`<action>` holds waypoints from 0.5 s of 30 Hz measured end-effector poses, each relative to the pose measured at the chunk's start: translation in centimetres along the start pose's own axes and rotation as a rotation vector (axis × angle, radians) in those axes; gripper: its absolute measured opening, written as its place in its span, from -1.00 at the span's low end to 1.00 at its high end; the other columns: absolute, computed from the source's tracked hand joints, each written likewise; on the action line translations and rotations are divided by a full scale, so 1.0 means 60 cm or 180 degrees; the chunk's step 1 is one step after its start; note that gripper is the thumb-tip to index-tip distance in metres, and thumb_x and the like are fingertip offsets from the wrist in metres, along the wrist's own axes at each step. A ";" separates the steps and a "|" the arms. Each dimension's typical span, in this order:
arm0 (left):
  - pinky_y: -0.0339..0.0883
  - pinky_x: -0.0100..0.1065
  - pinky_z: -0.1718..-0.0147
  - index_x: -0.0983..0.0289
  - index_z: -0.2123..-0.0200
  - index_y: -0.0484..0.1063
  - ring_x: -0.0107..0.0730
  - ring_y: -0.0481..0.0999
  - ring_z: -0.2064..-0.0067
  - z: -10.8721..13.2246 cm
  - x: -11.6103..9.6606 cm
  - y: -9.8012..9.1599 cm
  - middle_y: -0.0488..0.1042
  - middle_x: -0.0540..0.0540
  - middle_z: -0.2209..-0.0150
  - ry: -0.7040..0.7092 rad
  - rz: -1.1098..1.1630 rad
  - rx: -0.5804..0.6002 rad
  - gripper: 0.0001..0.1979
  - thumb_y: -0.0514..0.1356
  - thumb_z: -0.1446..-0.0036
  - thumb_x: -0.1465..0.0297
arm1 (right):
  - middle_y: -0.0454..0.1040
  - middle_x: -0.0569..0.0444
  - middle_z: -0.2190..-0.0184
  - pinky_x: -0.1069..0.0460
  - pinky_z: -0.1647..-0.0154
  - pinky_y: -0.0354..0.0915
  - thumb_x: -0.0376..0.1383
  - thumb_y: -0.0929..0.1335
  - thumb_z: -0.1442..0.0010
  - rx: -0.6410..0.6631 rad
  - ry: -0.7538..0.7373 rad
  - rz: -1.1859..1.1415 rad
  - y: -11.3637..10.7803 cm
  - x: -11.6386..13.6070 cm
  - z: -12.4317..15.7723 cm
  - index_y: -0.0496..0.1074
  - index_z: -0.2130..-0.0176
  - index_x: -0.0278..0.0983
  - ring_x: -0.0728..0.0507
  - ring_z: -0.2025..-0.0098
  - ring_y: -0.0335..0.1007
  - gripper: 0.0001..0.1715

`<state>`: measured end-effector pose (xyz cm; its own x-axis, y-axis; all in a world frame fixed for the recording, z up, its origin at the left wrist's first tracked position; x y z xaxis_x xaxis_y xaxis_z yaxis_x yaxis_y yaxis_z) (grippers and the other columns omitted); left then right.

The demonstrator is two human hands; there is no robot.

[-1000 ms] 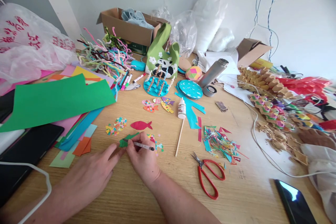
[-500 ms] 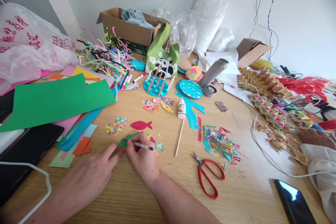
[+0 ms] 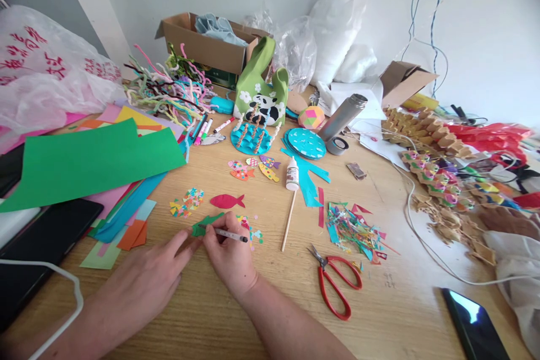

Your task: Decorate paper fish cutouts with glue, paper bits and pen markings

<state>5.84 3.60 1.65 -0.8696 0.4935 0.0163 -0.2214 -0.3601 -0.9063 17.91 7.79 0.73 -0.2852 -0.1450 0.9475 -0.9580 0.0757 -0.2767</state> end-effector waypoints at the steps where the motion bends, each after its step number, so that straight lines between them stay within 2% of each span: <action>1: 0.55 -0.16 0.29 0.23 -0.27 0.26 -0.17 0.60 0.18 0.000 0.000 0.000 0.43 0.21 0.02 -0.0007 -0.0013 -0.0002 -0.36 -0.06 -0.14 0.70 | 0.32 0.20 0.64 0.13 0.64 0.17 -0.29 0.31 -0.13 0.0002 -0.0002 -0.0008 0.000 -0.001 0.000 0.29 0.49 -0.20 0.00 0.64 0.22 -0.84; 9: 0.52 -0.23 0.32 0.20 -0.26 0.26 -0.21 0.60 0.23 -0.002 0.002 0.005 0.44 0.19 0.07 -0.0040 -0.0066 0.0002 -0.36 -0.05 -0.15 0.70 | 0.32 0.22 0.65 0.13 0.64 0.15 -0.29 0.32 -0.15 -0.0060 -0.0022 -0.0145 -0.003 -0.006 0.002 0.28 0.48 -0.20 0.01 0.64 0.20 -0.82; 15: 0.52 -0.21 0.33 0.22 -0.24 0.29 -0.20 0.60 0.23 0.000 0.000 0.004 0.43 0.20 0.03 -0.0004 -0.0063 -0.0047 -0.39 -0.05 -0.15 0.68 | 0.34 0.21 0.64 0.13 0.64 0.15 -0.31 0.32 -0.14 0.0005 -0.0038 -0.0095 -0.002 -0.001 0.002 0.28 0.48 -0.20 0.00 0.63 0.22 -0.83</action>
<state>5.79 3.56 1.45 -0.8657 0.4994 0.0347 -0.2319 -0.3386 -0.9119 18.06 7.66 0.67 -0.2567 -0.1590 0.9533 -0.9661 0.0694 -0.2486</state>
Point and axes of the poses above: each hand's wrist, its own z-axis away from the middle knuckle, its own y-axis out of the palm, x = y × z, the point moved 7 cm from there along -z, towards the middle knuckle
